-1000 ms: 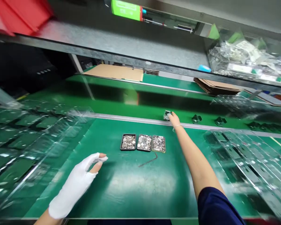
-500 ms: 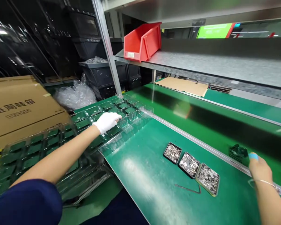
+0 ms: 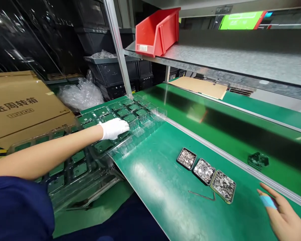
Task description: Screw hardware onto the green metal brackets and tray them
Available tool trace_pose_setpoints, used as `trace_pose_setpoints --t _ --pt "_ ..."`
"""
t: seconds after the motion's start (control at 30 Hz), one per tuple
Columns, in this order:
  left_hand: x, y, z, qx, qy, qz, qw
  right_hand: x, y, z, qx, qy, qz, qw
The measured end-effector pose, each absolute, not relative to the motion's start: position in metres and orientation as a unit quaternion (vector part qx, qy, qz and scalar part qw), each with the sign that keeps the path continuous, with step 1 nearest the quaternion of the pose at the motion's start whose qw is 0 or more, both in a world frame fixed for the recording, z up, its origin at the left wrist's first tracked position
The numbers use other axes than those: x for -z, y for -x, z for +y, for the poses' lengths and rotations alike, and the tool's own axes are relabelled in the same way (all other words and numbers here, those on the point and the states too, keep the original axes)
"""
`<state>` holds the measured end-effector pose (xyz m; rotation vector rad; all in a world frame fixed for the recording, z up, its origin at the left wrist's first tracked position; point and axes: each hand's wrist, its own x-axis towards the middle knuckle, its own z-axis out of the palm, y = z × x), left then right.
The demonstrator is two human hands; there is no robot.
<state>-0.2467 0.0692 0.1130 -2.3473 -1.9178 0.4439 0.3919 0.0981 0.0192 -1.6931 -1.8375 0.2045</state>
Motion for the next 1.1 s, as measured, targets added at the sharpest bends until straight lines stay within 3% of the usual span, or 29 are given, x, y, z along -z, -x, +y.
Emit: trace_pose_setpoints --t 0.07,0.13,0.2,0.27,0.33,0.43,0.57,0.67,0.77,0.8,1.0,1.1 --pt "-0.128 0.249 0.06 -0.097 0.743 -0.661 0.036 -0.033 -0.372 0.09 -0.115 0.641 -0.7 0.294" --pt "-0.135 0.241 0.047 0.031 0.715 -0.698 -0.034 -0.045 -0.347 0.081 -0.124 0.624 -0.718 0.283" --pt "-0.129 0.217 0.033 0.198 0.689 -0.664 -0.212 -0.053 -0.313 0.068 -0.115 0.563 -0.767 0.285" --pt "-0.106 0.177 0.02 0.309 0.622 -0.543 -0.471 -0.057 -0.274 0.052 -0.101 0.472 -0.827 0.288" --pt "-0.074 0.128 0.009 0.305 0.502 -0.408 -0.699 -0.059 -0.233 0.036 -0.107 0.356 -0.886 0.276" --pt "-0.029 0.063 -0.006 0.233 0.387 -0.31 -0.836 -0.057 -0.188 0.017 -0.148 0.194 -0.933 0.266" --pt "-0.006 0.028 0.0 0.204 0.469 -0.35 -0.785 -0.047 -0.174 0.006 -0.234 0.205 -0.903 0.296" --pt "-0.017 0.03 0.033 0.252 0.57 -0.42 -0.66 -0.031 -0.182 0.005 -0.267 0.288 -0.87 0.297" --pt "-0.031 0.03 0.079 0.202 0.774 -0.523 -0.294 -0.013 -0.182 0.007 -0.237 0.372 -0.859 0.261" --pt "-0.034 0.027 0.094 0.183 0.792 -0.531 -0.238 -0.009 -0.18 0.008 -0.221 0.394 -0.859 0.243" --pt "-0.025 -0.001 0.145 0.092 0.837 -0.513 -0.169 -0.019 -0.177 0.001 -0.204 0.416 -0.878 0.122" --pt "-0.018 -0.006 0.15 0.07 0.842 -0.511 -0.158 -0.031 -0.186 -0.002 -0.215 0.403 -0.883 0.11"
